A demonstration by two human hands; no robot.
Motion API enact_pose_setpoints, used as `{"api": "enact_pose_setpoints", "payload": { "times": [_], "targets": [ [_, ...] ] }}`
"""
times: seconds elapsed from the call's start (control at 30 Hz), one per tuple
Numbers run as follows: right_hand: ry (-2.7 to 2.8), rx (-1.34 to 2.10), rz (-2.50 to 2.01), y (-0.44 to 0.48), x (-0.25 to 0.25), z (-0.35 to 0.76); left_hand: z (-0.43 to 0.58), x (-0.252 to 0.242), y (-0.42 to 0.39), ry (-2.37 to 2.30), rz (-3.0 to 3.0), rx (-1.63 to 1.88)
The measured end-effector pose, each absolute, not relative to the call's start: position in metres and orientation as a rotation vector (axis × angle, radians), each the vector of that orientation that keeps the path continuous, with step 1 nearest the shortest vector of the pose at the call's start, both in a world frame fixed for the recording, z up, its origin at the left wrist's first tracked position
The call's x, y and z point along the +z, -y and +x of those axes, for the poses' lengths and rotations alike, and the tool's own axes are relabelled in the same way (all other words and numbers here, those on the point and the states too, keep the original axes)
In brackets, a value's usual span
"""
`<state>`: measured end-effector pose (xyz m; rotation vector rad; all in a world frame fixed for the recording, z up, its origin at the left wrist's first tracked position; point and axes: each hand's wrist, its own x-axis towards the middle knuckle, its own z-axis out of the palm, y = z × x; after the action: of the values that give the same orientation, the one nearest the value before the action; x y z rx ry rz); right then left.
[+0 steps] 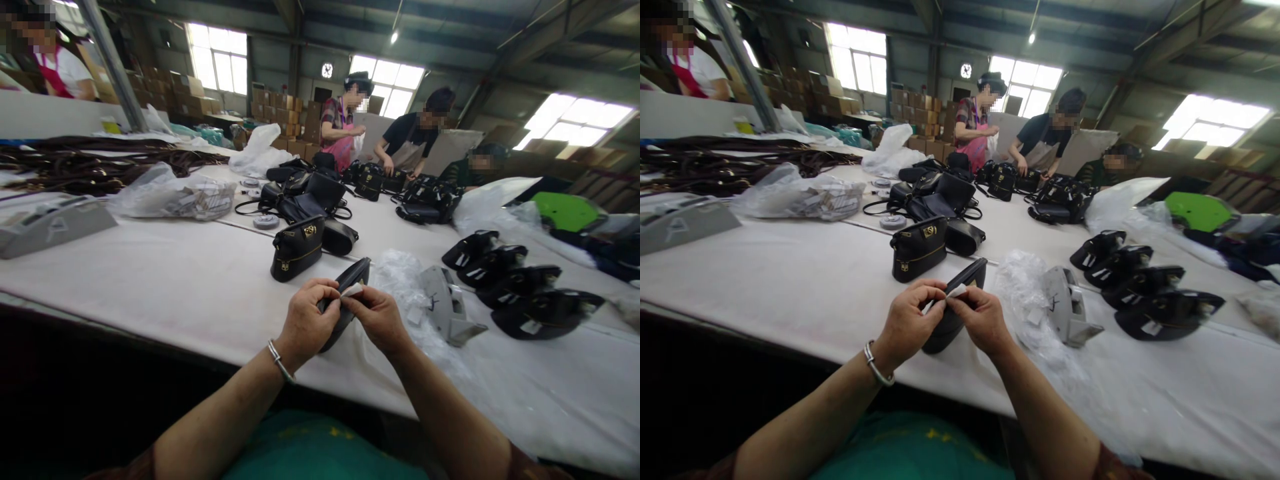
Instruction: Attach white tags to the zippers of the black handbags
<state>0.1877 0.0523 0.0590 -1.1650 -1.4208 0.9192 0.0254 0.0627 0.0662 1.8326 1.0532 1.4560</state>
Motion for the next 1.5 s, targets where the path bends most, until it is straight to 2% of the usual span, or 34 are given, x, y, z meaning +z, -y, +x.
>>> {"api": "enact_pose_setpoints", "payload": {
  "times": [0.27,0.53,0.83,1.13,1.5],
  "targets": [
    [1.436,0.852,-1.179,-0.051,0.061,0.185,0.032,0.049,-0.063,-1.008,1.745,1.618],
    [1.394,0.842,-1.188,-0.048,0.064,0.179,0.03,0.054,-0.06,-0.975,2.013,1.729],
    [1.4,0.797,-1.188,-0.047,0.062,0.179,0.028,0.054,-0.058,-1.029,1.976,1.662],
    [1.586,0.579,-1.168,-0.047,0.065,0.187,0.013,0.067,-0.067,-0.953,1.983,1.35],
    [1.817,0.41,-1.164,-0.046,0.077,0.195,0.018,0.073,-0.068,-0.953,2.065,1.42]
  ]
}}
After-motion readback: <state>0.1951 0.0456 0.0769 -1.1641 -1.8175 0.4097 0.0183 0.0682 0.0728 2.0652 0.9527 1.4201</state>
